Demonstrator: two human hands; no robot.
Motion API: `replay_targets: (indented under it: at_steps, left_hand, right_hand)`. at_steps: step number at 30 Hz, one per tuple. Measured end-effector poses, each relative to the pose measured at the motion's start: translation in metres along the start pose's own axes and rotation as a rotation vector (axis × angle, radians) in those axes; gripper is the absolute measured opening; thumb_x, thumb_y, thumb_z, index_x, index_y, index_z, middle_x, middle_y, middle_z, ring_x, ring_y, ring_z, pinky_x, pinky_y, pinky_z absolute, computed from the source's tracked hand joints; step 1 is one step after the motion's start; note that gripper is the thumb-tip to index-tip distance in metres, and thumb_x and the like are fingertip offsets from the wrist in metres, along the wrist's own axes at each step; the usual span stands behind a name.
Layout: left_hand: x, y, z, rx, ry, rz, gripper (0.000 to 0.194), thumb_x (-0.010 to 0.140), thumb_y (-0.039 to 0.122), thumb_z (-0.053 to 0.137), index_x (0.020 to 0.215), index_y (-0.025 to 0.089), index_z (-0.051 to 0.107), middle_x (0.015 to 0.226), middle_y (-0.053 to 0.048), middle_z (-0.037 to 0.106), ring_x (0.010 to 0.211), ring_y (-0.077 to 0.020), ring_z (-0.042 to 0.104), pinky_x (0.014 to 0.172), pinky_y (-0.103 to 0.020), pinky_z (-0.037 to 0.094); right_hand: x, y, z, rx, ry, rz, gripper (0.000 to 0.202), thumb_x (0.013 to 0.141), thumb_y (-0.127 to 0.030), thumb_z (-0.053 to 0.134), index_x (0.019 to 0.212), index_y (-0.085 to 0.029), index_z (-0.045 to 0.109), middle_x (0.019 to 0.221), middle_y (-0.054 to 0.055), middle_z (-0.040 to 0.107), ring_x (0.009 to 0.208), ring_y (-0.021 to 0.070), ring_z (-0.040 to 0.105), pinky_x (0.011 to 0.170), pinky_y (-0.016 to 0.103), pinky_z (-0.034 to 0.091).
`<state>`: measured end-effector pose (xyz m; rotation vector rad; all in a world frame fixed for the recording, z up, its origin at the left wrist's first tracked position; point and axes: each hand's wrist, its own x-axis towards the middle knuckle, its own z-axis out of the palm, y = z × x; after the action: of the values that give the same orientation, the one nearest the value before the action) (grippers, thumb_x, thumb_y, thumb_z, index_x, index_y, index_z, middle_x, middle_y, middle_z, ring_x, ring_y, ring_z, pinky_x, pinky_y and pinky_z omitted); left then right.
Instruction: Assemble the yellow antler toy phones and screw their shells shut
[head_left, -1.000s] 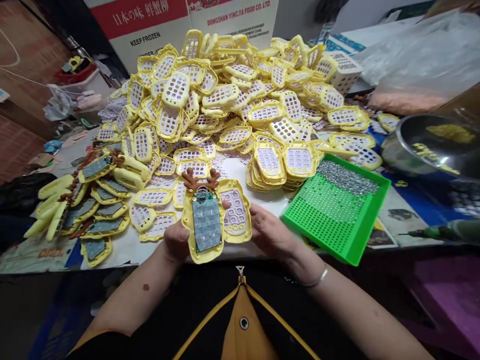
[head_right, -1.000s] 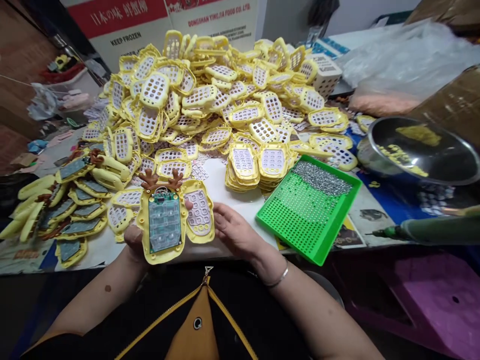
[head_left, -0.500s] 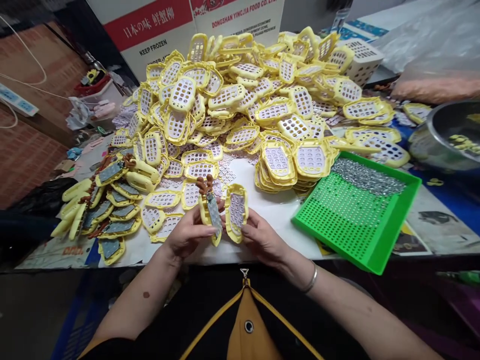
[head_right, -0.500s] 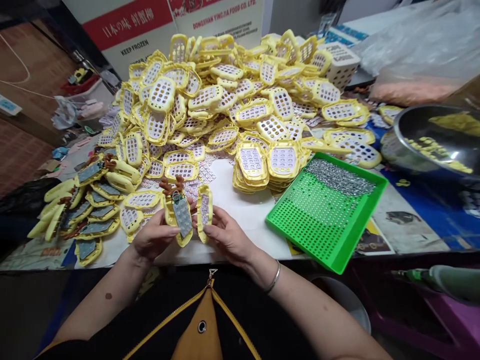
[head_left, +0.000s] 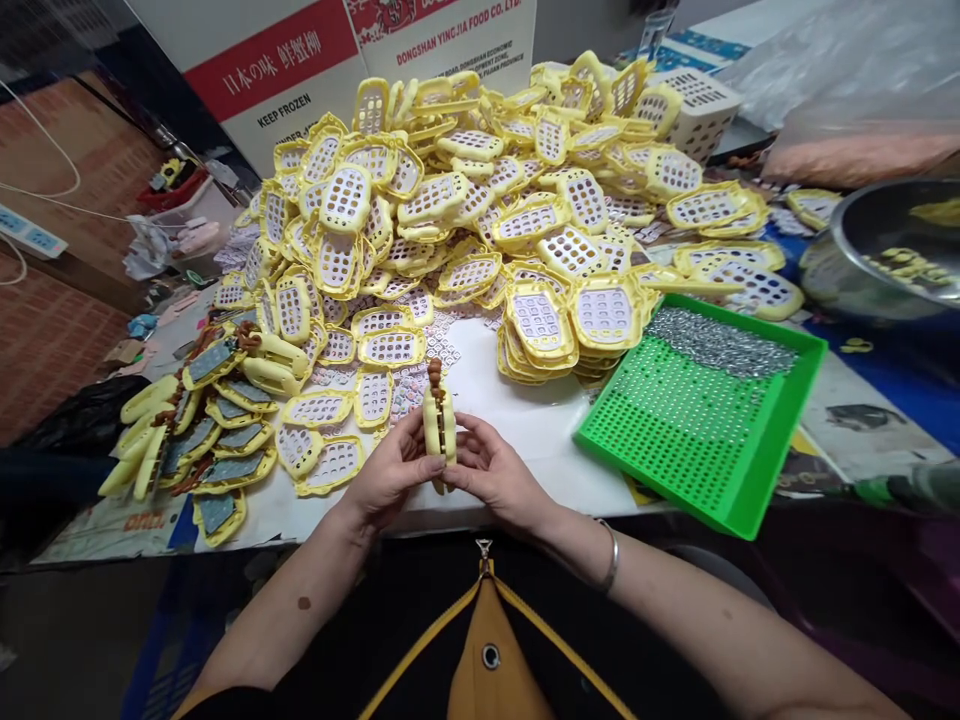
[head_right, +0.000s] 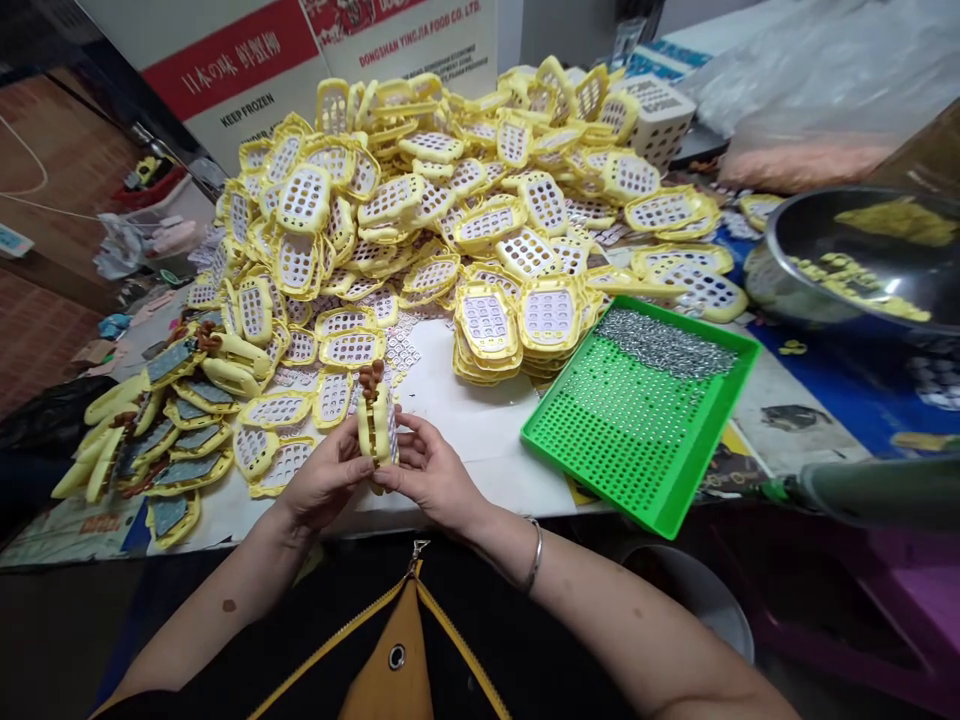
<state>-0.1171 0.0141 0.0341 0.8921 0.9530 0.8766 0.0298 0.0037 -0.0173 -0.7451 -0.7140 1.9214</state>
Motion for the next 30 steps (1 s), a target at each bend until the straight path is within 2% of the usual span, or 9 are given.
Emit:
replay_targets:
  at_steps: [5,9,11,14,16,19,23,27,30]
  left_hand:
    - [0.001,-0.006,-0.003,-0.11,0.042,0.012,0.052,0.065,0.029,0.079,0.114,0.017,0.064,0.113,-0.011,0.069,0.103,-0.0269,0.063,0.085,-0.033,0.048]
    - [0.0,-0.008,-0.01,-0.328,0.063,0.065,0.059,0.066,0.042,0.071,0.118,0.016,0.062,0.123,-0.012,0.065,0.108,-0.0278,0.061,0.094,-0.038,0.046]
    - [-0.003,-0.009,-0.015,-0.376,0.046,0.08,0.063,0.065,0.044,0.067,0.119,0.013,0.062,0.124,-0.015,0.064,0.099,-0.026,0.064,0.088,-0.036,0.049]
    - [-0.008,-0.014,-0.019,-0.355,-0.003,0.059,0.067,0.061,0.048,0.065,0.115,0.009,0.063,0.124,-0.021,0.062,0.078,-0.0234,0.065,0.066,-0.033,0.051]
    - [-0.01,-0.019,-0.021,-0.328,-0.043,0.012,0.067,0.059,0.049,0.064,0.112,0.008,0.063,0.126,-0.023,0.06,0.074,-0.0248,0.064,0.06,-0.033,0.049]
    - [-0.013,-0.027,-0.023,-0.325,-0.085,-0.05,0.064,0.059,0.049,0.066,0.109,0.009,0.063,0.114,-0.022,0.065,0.079,-0.0297,0.065,0.068,-0.039,0.051]
    - [-0.013,-0.032,-0.027,-0.286,-0.136,-0.089,0.059,0.06,0.051,0.067,0.103,0.012,0.065,0.087,-0.016,0.071,0.076,-0.03,0.068,0.077,-0.044,0.051]
    - [-0.013,-0.031,-0.028,-0.249,-0.138,-0.115,0.057,0.055,0.052,0.072,0.098,0.015,0.068,0.085,-0.013,0.072,0.072,-0.0278,0.069,0.073,-0.04,0.053]
    - [-0.013,-0.03,-0.026,-0.215,-0.149,-0.098,0.056,0.056,0.052,0.073,0.098,0.014,0.068,0.086,-0.013,0.072,0.07,-0.0265,0.068,0.072,-0.039,0.053]
  right_hand:
    - [-0.002,-0.001,0.002,0.02,0.011,-0.025,0.07,0.059,-0.03,0.085,0.12,-0.024,0.05,0.109,0.006,0.065,0.101,0.0197,0.065,0.097,0.041,0.05]
    - [-0.007,-0.008,-0.006,0.159,0.014,-0.006,0.056,0.064,-0.041,0.08,0.112,-0.024,0.056,0.107,0.007,0.07,0.096,0.0228,0.068,0.096,0.044,0.051]
    - [-0.009,-0.016,-0.012,0.213,0.009,-0.01,0.051,0.068,-0.047,0.075,0.11,-0.024,0.058,0.107,0.008,0.072,0.093,0.0245,0.07,0.095,0.048,0.051]
    - [-0.01,-0.03,-0.018,0.198,0.041,-0.107,0.048,0.072,-0.054,0.068,0.11,-0.026,0.059,0.107,0.006,0.073,0.097,0.0257,0.07,0.1,0.051,0.048]
    - [-0.009,-0.038,-0.016,0.114,0.031,-0.178,0.048,0.072,-0.059,0.064,0.108,-0.026,0.06,0.108,0.006,0.073,0.103,0.0273,0.068,0.103,0.052,0.046]
    - [-0.007,-0.045,-0.007,-0.004,-0.033,-0.231,0.052,0.071,-0.065,0.061,0.105,-0.025,0.062,0.11,0.008,0.072,0.108,0.0301,0.066,0.099,0.052,0.048]
    - [-0.009,-0.046,0.002,0.015,-0.043,-0.229,0.051,0.075,-0.065,0.055,0.105,-0.025,0.064,0.109,0.008,0.073,0.111,0.0304,0.064,0.1,0.054,0.047]
    - [-0.013,-0.045,0.003,0.105,-0.065,-0.251,0.047,0.077,-0.064,0.053,0.101,-0.026,0.066,0.107,0.006,0.074,0.112,0.0302,0.064,0.103,0.055,0.043]
    - [-0.013,-0.044,0.003,0.098,-0.065,-0.219,0.047,0.077,-0.063,0.054,0.102,-0.025,0.065,0.109,0.006,0.073,0.111,0.0305,0.064,0.097,0.054,0.049]
